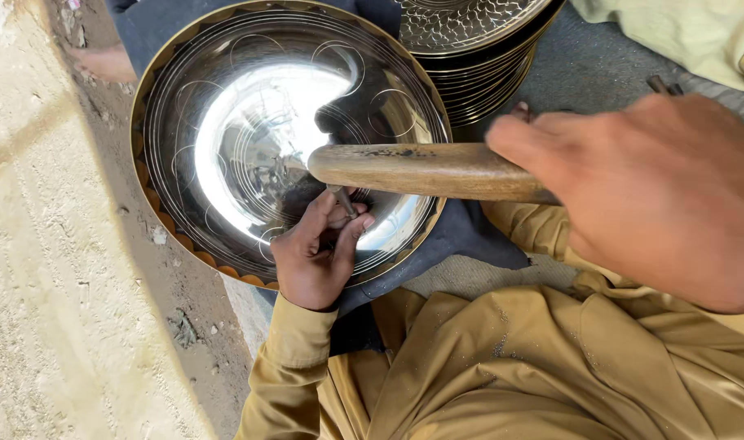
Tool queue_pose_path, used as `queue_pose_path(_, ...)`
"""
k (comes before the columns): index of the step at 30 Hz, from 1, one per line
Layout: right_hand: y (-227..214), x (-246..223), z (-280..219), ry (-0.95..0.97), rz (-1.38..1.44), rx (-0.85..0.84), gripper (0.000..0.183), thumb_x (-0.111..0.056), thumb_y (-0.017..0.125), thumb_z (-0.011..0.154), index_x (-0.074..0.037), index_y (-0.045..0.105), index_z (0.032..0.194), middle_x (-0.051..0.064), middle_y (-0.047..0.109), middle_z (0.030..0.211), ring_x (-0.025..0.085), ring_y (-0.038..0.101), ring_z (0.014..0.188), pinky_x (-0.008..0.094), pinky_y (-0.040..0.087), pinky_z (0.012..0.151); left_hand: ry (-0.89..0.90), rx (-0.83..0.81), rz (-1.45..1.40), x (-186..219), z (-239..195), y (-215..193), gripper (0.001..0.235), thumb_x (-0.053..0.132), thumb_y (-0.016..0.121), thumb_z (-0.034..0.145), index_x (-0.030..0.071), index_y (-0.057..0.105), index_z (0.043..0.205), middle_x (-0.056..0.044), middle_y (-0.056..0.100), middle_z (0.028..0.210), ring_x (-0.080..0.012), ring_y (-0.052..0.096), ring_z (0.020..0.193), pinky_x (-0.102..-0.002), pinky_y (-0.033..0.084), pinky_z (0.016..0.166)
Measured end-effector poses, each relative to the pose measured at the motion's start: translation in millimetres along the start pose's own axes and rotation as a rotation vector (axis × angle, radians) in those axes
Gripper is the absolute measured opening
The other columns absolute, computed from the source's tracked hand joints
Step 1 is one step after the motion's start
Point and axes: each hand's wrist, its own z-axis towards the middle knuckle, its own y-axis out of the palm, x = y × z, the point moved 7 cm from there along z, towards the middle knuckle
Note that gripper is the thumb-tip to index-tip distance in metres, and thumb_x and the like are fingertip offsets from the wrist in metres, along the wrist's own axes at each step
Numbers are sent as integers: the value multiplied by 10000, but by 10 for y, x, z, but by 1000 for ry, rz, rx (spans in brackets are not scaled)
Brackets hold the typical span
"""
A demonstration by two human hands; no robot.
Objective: The person uses a hammer and a metal punch to create a decorative pattern on a large metal plate. They repeatedly strike the punch against the plate's surface to form a textured design.
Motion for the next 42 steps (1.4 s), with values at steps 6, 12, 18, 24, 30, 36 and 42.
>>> queue_pose_path(6, 408, -28, -297, -28, 459, 436, 741, -145, 748, 689, -78, 525, 1392, 148, 720, 1156, 327, 727, 721, 430, 578, 639, 150, -323, 100, 99, 236, 71, 485, 32, 789, 931, 45, 618, 1385, -126, 760, 1202, -202, 792, 983, -315, 651, 876)
queue_pose_path(12, 1216, -339, -497, 219, 942, 497, 680, -54, 745, 697, -44, 533, 1342, 230, 696, 1142, 374, 717, 663, 471, 565, 623, 279, -698, 142, 206, 441, 217, 526, -39, 706, 881, 81, 620, 1386, -109, 740, 1233, -210, 792, 990, -318, 648, 805)
queue_pose_path(18, 1435, -695, -601, 296, 930, 935, 532, -108, 768, 816, -51, 513, 1280, 242, 678, 950, 436, 693, 814, 472, 548, 706, 299, -921, 258, 201, 450, 382, 602, -144, 636, 786, 106, 689, 1331, -89, 742, 1222, -186, 797, 937, -356, 627, 754)
queue_pose_path(24, 1368, -385, -358, 364, 1134, 486, 436, -104, 740, 793, -79, 544, 1182, 191, 717, 786, 355, 734, 624, 474, 557, 595, 266, -590, 137, 211, 395, 152, 437, -12, 737, 890, 46, 656, 1316, -102, 722, 1285, -238, 772, 1013, -322, 642, 832)
queue_pose_path(30, 322, -167, -59, -33, 721, 406, 552, -68, 760, 694, -43, 534, 1197, 203, 704, 830, 437, 698, 745, 545, 545, 647, -11, -160, 80, 60, 84, -4, 462, -45, 732, 918, 6, 604, 1359, -112, 768, 1194, -180, 779, 1070, -288, 631, 922)
queue_pose_path(36, -547, -415, 227, -231, 295, 378, 596, -169, 790, 689, -92, 590, 1245, 101, 734, 821, 386, 721, 752, 506, 567, 650, -162, 191, -108, -23, -206, -34, 359, -99, 710, 938, -68, 600, 1278, -130, 748, 1166, -154, 738, 1091, -293, 611, 976)
queue_pose_path(42, -863, -737, 339, -258, -164, 219, 286, -165, 631, 940, -58, 621, 1205, 140, 709, 777, 313, 731, 714, 435, 585, 597, -203, 338, -107, 9, -301, -48, 332, -76, 762, 919, -68, 608, 1212, -112, 735, 1076, -125, 708, 994, -255, 596, 905)
